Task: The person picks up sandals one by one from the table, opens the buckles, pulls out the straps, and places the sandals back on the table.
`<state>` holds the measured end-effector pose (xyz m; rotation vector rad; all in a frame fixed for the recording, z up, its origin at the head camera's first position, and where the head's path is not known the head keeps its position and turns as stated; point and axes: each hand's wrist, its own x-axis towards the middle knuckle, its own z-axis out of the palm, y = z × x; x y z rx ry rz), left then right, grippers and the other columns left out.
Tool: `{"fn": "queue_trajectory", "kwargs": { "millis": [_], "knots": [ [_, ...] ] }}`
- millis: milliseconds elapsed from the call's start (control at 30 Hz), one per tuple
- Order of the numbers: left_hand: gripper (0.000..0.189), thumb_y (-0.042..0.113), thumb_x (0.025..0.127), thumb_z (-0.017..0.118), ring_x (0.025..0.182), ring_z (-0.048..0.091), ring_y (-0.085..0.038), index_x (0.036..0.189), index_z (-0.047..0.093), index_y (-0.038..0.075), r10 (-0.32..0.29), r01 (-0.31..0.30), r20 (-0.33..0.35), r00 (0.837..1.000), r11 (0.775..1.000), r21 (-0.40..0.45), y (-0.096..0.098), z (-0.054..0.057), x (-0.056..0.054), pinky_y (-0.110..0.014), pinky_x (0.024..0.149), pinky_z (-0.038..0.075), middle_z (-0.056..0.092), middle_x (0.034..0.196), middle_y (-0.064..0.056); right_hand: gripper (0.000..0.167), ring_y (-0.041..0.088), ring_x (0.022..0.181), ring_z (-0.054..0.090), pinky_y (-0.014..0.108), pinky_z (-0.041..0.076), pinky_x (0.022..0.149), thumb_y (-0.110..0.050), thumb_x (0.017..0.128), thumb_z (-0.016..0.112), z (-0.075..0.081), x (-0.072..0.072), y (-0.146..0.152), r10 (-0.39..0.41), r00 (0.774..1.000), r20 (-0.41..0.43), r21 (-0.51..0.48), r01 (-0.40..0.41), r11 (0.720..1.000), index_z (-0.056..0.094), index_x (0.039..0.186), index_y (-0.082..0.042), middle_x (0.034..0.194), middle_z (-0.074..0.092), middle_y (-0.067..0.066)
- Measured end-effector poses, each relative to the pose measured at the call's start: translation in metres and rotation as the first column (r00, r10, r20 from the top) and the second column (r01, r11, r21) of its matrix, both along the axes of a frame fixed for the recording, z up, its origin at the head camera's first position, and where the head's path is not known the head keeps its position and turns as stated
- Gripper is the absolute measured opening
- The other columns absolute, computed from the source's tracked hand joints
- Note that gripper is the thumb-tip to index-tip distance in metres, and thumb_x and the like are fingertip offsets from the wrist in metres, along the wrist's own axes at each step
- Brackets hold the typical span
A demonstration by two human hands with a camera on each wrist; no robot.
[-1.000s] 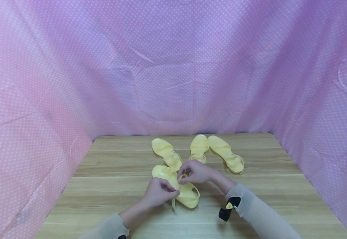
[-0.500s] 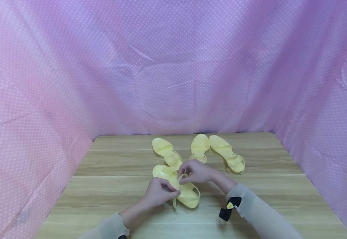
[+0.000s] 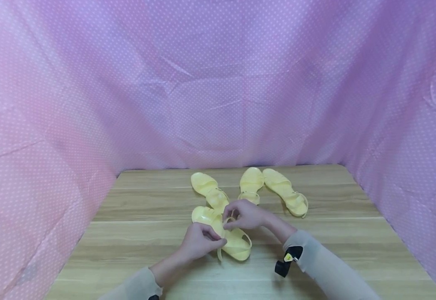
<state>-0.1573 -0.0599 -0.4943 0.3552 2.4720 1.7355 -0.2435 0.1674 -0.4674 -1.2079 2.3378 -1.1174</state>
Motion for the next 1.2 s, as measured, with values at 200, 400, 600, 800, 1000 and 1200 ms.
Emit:
{"fn": "queue_trajectory", "kwargs": {
  "millis": [200,400,600,800,1000,1200],
  "knots": [
    [0.016,0.015,0.075,0.094,0.057,0.066,-0.001,0.074,0.081,0.007,0.004,-0.004,-0.001,1.0,1.0,-0.01,-0.0007,-0.0002,0.0007,-0.016,0.055,0.054,0.077,0.068,-0.008,0.011,0.004,0.077,0.069,0.023,0.057,0.07,-0.022,0.096,0.08,-0.0023,-0.0006,0.0019,-0.02,0.999,0.044,-0.018,0.021,1.0,0.075,0.102,-0.014,0.094,0.077,-0.001],
    [0.015,0.017,0.076,0.093,0.058,0.067,-0.001,0.075,0.081,0.007,0.001,-0.001,0.009,1.0,1.0,-0.025,-0.0013,-0.0005,-0.0005,-0.017,0.056,0.056,0.077,0.068,-0.005,0.014,0.004,0.075,0.068,0.023,0.057,0.066,-0.027,0.1,0.076,-0.0012,0.0004,-0.0003,-0.02,1.0,0.02,-0.01,0.02,1.0,0.074,0.101,-0.014,0.09,0.075,-0.005],
    [0.017,0.017,0.076,0.093,0.059,0.066,0.0,0.076,0.081,0.006,-0.001,0.002,0.014,1.0,1.0,-0.015,-0.0011,0.0005,-0.0007,-0.016,0.057,0.056,0.078,0.069,-0.006,0.007,0.007,0.071,0.068,0.022,0.055,0.062,-0.023,0.1,0.075,0.0037,0.003,-0.0042,-0.036,0.999,0.014,0.018,0.036,0.999,0.071,0.098,-0.017,0.086,0.074,-0.008],
    [0.015,0.015,0.076,0.093,0.058,0.066,-0.002,0.074,0.081,0.006,0.003,-0.003,0.003,1.0,1.0,-0.022,0.0008,0.0022,0.0,-0.015,0.056,0.054,0.078,0.069,-0.008,0.004,0.02,0.074,0.074,0.022,0.055,0.061,-0.013,0.1,0.073,0.0028,0.0031,-0.003,-0.058,0.997,0.051,0.024,0.057,0.998,0.069,0.099,-0.014,0.091,0.073,-0.003],
    [0.015,0.015,0.076,0.092,0.058,0.065,-0.001,0.074,0.08,0.006,0.0,0.0,-0.006,1.0,1.0,-0.017,0.0016,0.0026,-0.0001,-0.016,0.055,0.054,0.077,0.068,-0.008,0.006,0.015,0.075,0.072,0.023,0.055,0.06,-0.012,0.098,0.073,0.0015,0.0053,-0.0028,-0.092,0.994,0.064,0.021,0.09,0.996,0.068,0.101,-0.011,0.093,0.072,-0.001],
    [0.016,0.015,0.079,0.09,0.055,0.065,-0.001,0.075,0.079,0.004,-0.008,0.008,0.013,1.0,1.0,-0.004,0.0024,0.0027,-0.0011,-0.017,0.055,0.055,0.076,0.066,-0.009,0.005,0.004,0.07,0.063,0.021,0.051,0.063,-0.009,0.093,0.073,0.0026,0.0088,-0.0039,-0.118,0.993,0.011,0.029,0.117,0.993,0.07,0.097,-0.008,0.086,0.071,-0.005]
  ]
}}
